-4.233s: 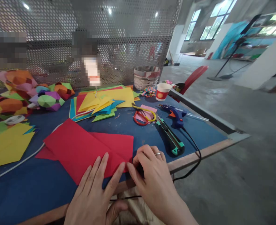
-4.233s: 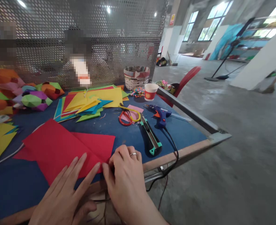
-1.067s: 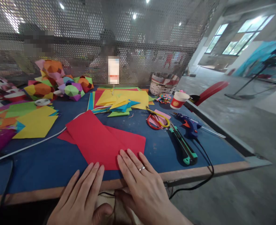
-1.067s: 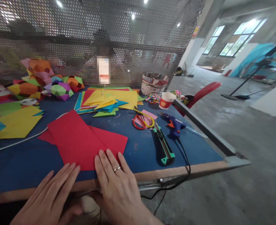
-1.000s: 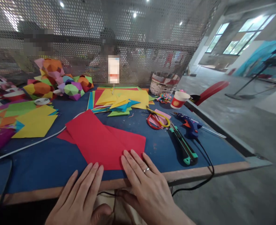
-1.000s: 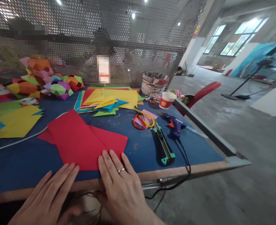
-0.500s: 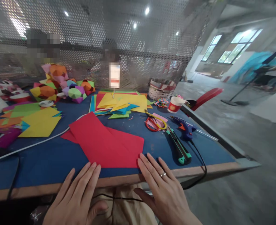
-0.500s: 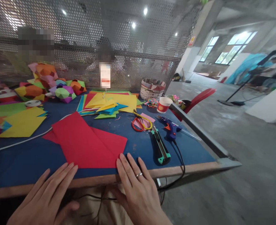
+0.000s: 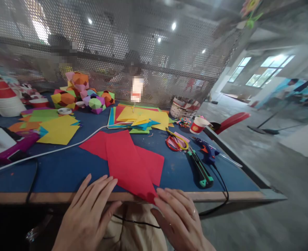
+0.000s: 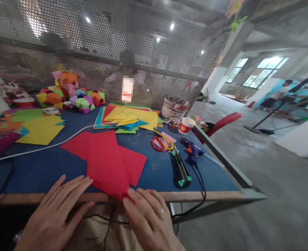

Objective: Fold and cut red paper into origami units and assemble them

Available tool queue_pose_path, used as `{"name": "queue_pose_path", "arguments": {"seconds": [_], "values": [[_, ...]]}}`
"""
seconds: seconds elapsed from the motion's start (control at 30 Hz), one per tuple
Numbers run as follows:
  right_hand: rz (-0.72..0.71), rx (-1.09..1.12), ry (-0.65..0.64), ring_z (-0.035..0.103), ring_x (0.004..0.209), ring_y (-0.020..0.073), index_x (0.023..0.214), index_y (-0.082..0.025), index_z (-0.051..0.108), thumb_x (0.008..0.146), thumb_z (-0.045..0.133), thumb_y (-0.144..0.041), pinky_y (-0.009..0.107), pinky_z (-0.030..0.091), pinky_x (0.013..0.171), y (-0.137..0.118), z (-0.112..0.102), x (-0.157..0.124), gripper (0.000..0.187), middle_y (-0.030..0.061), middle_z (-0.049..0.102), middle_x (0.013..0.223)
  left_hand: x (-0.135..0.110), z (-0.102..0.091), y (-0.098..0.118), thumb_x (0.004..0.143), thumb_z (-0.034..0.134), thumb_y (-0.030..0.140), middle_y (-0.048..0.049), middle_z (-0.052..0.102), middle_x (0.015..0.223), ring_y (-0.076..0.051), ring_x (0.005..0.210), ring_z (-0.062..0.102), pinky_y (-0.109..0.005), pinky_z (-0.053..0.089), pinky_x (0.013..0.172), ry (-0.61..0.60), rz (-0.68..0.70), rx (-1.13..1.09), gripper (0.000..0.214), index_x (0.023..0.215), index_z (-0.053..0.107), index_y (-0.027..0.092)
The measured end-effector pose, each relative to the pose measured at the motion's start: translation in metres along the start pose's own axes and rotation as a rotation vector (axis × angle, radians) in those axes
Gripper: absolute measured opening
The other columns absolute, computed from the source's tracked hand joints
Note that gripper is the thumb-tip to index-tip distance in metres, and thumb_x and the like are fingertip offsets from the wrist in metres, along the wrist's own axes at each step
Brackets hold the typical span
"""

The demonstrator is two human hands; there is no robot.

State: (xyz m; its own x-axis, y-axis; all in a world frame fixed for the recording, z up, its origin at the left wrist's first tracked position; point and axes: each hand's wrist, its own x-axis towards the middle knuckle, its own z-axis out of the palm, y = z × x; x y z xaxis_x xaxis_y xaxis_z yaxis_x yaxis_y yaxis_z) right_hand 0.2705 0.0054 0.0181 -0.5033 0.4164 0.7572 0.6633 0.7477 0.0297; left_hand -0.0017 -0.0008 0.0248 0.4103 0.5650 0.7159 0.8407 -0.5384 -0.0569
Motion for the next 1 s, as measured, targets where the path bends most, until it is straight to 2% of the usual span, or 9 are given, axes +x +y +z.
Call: {"name": "queue_pose_path", "arguments": {"seconds": [0.07, 0.2, 0.27, 0.37, 0.5, 0.67, 0.8, 1.0], "values": [[0.033, -0.016, 0.0, 0.056, 0.13, 0.0212, 0.131, -0.015, 0.06, 0.094, 0.061, -0.011, 0.039, 0.042, 0.111, 0.0, 0.003, 0.007, 0.037, 0.01, 0.07, 0.13, 0.0, -0.002, -0.001, 0.101, 0.053, 0.025, -0.0137, 0.07, 0.116, -0.024, 0.113, 0.064, -0.046, 0.031, 0.118, -0.009, 0.0, -0.004, 0.033, 0.126, 0.061, 0.005], [0.059, 0.037, -0.156, 0.054, 0.132, 0.0222, 0.137, -0.014, 0.056, 0.101, 0.051, -0.019, 0.039, 0.039, 0.111, 0.001, 0.007, 0.029, 0.037, 0.0074, 0.066, 0.137, 0.0, -0.004, -0.002, 0.101, 0.052, 0.024, -0.012, 0.069, 0.117, -0.024, 0.115, 0.063, -0.045, 0.028, 0.119, -0.042, -0.001, -0.021, 0.032, 0.127, 0.061, 0.008], [0.053, 0.103, -0.167, 0.056, 0.13, 0.0219, 0.132, -0.016, 0.06, 0.101, 0.05, -0.015, 0.039, 0.037, 0.113, 0.001, 0.007, 0.035, 0.033, 0.0039, 0.07, 0.131, -0.001, -0.004, -0.002, 0.101, 0.052, 0.024, -0.0119, 0.068, 0.118, -0.024, 0.115, 0.063, -0.046, 0.028, 0.119, -0.05, -0.003, -0.027, 0.032, 0.127, 0.061, 0.008], [0.023, 0.23, -0.102, 0.061, 0.123, 0.0194, 0.117, -0.02, 0.066, 0.097, 0.053, -0.009, 0.037, 0.036, 0.113, -0.001, 0.004, 0.038, 0.026, -0.0002, 0.077, 0.114, -0.002, -0.005, -0.001, 0.1, 0.054, 0.022, -0.0121, 0.068, 0.117, -0.024, 0.114, 0.063, -0.047, 0.03, 0.118, -0.04, -0.013, -0.04, 0.031, 0.127, 0.061, 0.007], [0.037, 0.278, -0.108, 0.063, 0.117, 0.0202, 0.12, -0.018, 0.063, 0.096, 0.057, -0.014, 0.036, 0.041, 0.108, -0.003, 0.001, 0.041, 0.025, 0.0032, 0.077, 0.11, 0.001, -0.005, 0.0, 0.098, 0.057, 0.016, -0.0113, 0.069, 0.11, -0.023, 0.109, 0.064, -0.047, 0.034, 0.116, 0.0, -0.046, -0.09, 0.023, 0.119, 0.064, 0.008], [0.122, 0.281, -0.225, 0.065, 0.112, 0.024, 0.133, -0.017, 0.055, 0.094, 0.057, -0.018, 0.041, 0.05, 0.097, 0.001, 0.003, 0.05, 0.039, 0.0112, 0.073, 0.116, 0.007, -0.004, 0.001, 0.095, 0.062, 0.012, -0.0092, 0.069, 0.104, -0.021, 0.105, 0.064, -0.048, 0.037, 0.114, 0.03, -0.11, -0.169, 0.015, 0.109, 0.067, 0.012], [0.192, 0.374, -0.231, 0.066, 0.108, 0.0235, 0.135, -0.021, 0.052, 0.091, 0.059, -0.015, 0.041, 0.051, 0.094, 0.004, 0.006, 0.052, 0.045, 0.0094, 0.073, 0.114, 0.012, -0.002, -0.001, 0.094, 0.064, 0.012, -0.0079, 0.07, 0.101, -0.021, 0.101, 0.064, -0.049, 0.039, 0.111, 0.043, -0.128, -0.191, 0.011, 0.104, 0.066, 0.014], [0.368, 0.456, -0.26, 0.066, 0.107, 0.0225, 0.128, -0.025, 0.056, 0.091, 0.057, -0.009, 0.041, 0.052, 0.092, 0.006, 0.009, 0.06, 0.041, 0.0046, 0.075, 0.107, 0.018, 0.0, -0.008, 0.095, 0.06, 0.012, -0.0049, 0.067, 0.099, -0.019, 0.094, 0.063, -0.046, 0.04, 0.109, 0.019, -0.164, -0.225, 0.009, 0.1, 0.064, 0.018]]}}
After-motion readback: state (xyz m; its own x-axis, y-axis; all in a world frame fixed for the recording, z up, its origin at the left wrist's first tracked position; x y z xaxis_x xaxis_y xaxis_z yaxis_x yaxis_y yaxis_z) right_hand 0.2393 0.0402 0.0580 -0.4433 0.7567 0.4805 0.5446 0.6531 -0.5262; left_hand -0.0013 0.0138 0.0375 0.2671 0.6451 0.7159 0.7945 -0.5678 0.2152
